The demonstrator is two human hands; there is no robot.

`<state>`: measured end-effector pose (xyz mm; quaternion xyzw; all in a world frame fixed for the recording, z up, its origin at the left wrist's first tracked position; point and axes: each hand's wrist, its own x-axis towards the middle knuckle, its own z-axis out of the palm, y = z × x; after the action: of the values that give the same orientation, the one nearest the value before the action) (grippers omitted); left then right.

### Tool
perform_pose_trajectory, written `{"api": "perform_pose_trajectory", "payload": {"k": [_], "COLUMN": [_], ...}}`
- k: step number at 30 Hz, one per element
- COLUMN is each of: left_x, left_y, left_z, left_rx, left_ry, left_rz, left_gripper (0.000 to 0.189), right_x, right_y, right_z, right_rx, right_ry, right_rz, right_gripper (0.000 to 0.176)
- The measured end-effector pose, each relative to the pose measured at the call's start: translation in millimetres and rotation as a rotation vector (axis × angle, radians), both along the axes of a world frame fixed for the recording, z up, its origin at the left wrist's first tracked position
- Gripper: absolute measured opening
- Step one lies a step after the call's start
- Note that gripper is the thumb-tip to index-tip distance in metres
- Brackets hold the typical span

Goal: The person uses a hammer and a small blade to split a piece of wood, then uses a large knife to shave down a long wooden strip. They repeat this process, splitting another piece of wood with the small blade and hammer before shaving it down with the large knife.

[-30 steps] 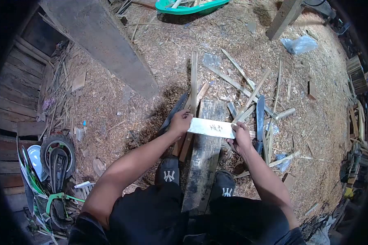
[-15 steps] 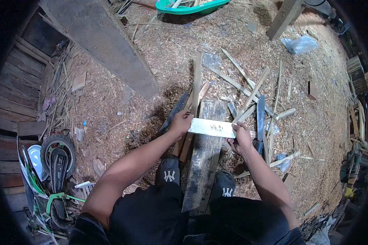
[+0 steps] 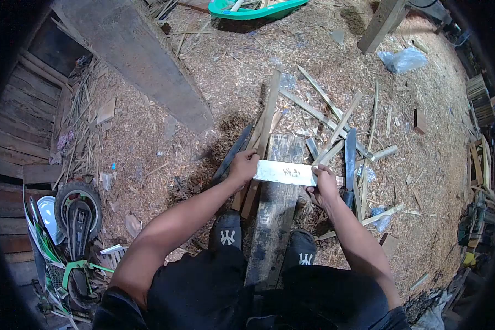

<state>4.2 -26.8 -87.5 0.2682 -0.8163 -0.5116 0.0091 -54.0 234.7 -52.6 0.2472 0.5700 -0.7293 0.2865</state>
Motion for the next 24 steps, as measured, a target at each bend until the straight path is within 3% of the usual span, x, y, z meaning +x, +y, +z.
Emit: {"api": "perform_pose_trajectory", "payload": {"k": [7,13,14,16,22,24], "left_x": [-2,0,0,-1,-2,-4], "left_y": [0,-2,-4,-9,-5,-10], "left_z": [23,25,26,22,3,3], "left_rx": [0.062,0.096,0.095,0.132,0.31,0.263], "left_ry": [-0.101,-0.031,-0.031,-0.095,-0.04,-0.102], "left_rz": [-0.035,-0.057,-0.057,-0.117,0.028,-0.012], "left_gripper": [0.03,0.03,0.03,0.031,0.034,0.035], "right_x": [-1,-1,0,0,-1,1], "right_y": [0,1,-2,-4,-2,-5], "right_z": [-6,-8,-7,-5,-4,-1], "right_rx": [-0.006,-0.012,0.008,0.029,-0.012,0.025], "right_ry": [-0.001,0.007,-0.013,-0.032,-0.031,-0.041], "right_rz": [-0.019,0.015,-0.023,-0.059,-0.056,-0.084], "right_gripper": [0.048,0.047,0.04,0.034,0.047,0.038]}}
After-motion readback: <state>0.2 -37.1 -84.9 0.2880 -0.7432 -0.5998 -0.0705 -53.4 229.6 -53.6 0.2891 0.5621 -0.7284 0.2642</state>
